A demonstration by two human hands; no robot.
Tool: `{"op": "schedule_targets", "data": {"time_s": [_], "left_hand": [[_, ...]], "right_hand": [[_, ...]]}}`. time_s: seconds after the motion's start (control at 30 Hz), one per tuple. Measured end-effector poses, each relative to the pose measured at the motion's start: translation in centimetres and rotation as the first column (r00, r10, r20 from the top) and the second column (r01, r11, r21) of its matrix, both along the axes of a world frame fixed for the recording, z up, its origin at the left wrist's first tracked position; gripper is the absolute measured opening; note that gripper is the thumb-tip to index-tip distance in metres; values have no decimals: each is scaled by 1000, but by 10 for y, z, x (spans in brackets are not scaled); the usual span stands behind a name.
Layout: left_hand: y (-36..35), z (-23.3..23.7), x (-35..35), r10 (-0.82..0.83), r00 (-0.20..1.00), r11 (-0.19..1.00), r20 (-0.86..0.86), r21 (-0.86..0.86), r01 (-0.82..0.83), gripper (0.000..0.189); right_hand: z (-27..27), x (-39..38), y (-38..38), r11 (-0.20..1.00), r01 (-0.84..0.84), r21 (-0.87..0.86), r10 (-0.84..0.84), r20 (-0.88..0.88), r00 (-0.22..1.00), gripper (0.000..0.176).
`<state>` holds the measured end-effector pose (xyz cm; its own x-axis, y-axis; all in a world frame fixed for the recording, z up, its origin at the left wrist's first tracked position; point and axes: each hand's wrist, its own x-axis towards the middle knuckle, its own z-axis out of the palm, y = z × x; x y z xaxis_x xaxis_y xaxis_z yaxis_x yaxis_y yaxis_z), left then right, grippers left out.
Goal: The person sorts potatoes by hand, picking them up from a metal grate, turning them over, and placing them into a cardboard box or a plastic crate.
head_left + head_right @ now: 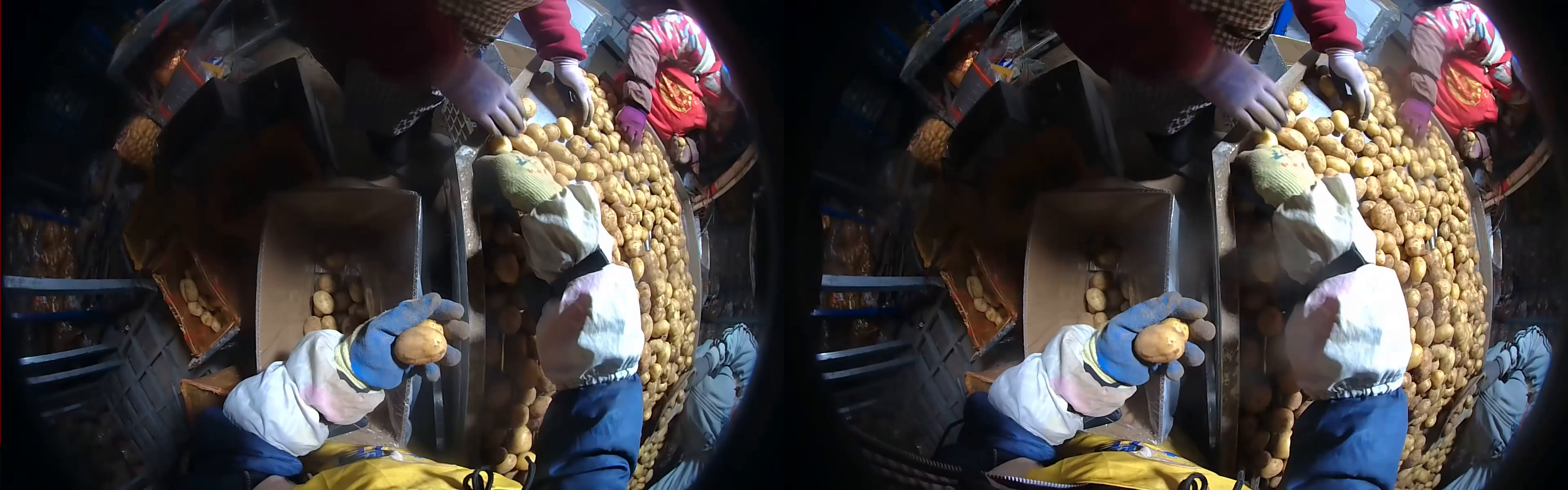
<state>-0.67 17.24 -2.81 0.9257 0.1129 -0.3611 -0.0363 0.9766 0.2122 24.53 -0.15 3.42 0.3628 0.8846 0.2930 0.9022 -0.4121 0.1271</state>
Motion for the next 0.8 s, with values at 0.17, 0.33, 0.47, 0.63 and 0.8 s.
{"op": "schedule_targets", "data": {"time_s": [0.17, 0.33, 0.47, 0.63, 0.8], "left_hand": [[-1, -10, 1, -23, 999, 999, 35, -39, 25, 53], [-3, -4, 1, -21, 1000, 1000, 16, -9, 22, 51], [-5, -5, -4, -7, 998, 1000, -59, -16, 6, 52], [-7, 11, -3, 9, 992, 994, -125, 105, 4, 52], [-2, 21, -27, 103, 985, 994, -136, 47, -97, 42]], "right_hand": [[74, -22, 59, 989, -96, 109, 113, -159, 981, 11], [56, -11, 53, 997, -71, 39, 75, -103, 992, 11], [35, 7, 85, 998, -56, 2, 55, -171, 984, 17], [4, 52, 147, 999, 12, -32, -26, -488, 873, 25], [-17, 137, 106, 973, 73, 220, 135, -794, 593, 29]]}}
